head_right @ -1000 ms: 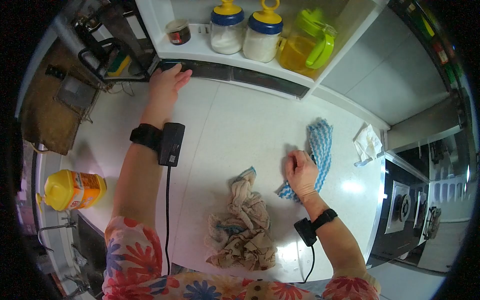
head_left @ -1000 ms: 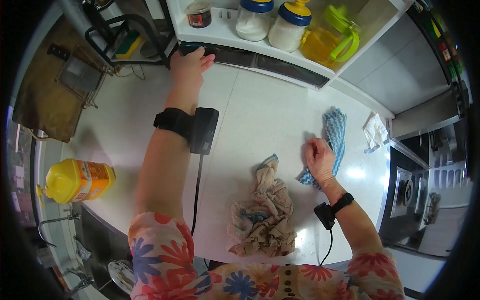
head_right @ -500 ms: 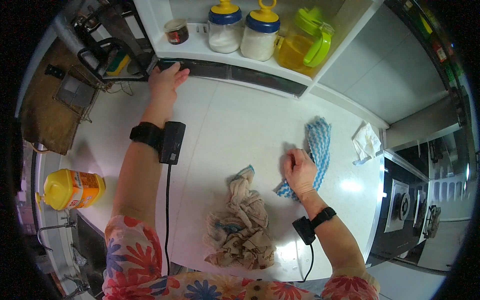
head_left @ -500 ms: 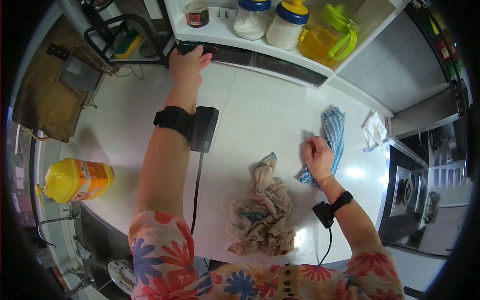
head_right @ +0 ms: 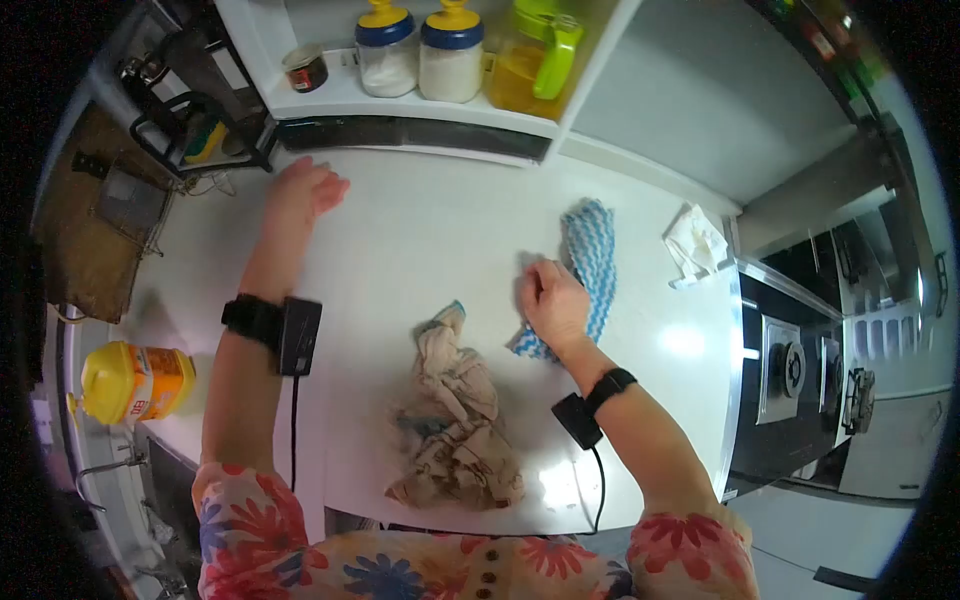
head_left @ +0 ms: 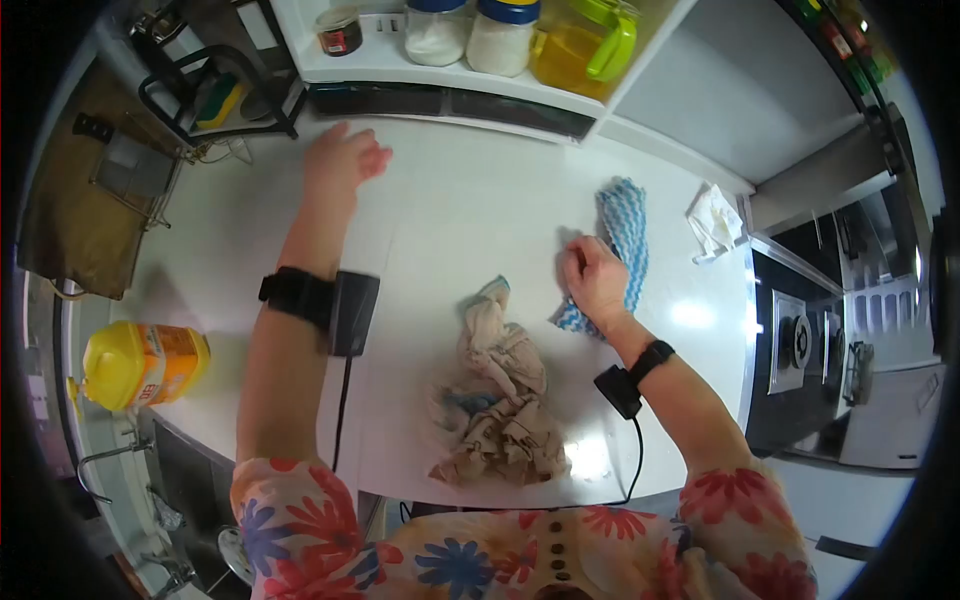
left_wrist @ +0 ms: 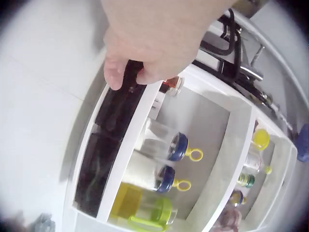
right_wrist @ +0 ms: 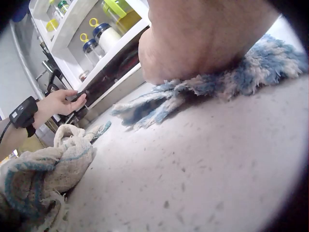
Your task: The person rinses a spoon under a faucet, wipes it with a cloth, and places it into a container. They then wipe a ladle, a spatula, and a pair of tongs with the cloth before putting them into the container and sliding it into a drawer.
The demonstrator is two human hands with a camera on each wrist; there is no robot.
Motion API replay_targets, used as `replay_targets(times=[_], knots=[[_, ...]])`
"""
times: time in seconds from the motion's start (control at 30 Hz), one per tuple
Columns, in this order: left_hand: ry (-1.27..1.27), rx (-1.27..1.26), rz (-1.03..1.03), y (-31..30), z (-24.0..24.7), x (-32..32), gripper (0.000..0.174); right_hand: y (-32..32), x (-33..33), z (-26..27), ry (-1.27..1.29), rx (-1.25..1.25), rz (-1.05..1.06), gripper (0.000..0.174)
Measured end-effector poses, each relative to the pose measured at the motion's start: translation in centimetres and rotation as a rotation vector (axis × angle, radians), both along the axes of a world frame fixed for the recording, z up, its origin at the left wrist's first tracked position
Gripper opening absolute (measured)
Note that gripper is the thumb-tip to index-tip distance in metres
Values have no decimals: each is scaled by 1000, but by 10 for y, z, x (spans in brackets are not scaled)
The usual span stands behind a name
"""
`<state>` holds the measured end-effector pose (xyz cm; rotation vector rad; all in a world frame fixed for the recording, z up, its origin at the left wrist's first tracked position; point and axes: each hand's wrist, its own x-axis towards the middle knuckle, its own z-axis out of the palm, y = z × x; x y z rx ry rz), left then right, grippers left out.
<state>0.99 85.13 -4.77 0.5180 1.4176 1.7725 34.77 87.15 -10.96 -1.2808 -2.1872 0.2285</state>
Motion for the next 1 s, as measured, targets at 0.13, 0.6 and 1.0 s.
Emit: replay_targets(times=[0.13, 0.6, 1.0], knots=[[437, -241, -490, -62, 21, 64, 47, 0, 1, -1, 35, -17, -2, 7], [1445, -324, -727, -201, -5, 198, 44, -1, 51, 29, 343, -462, 244, 15], [543, -336, -471, -77, 71, 161, 38, -25, 80, 11, -515, -219, 175, 66]])
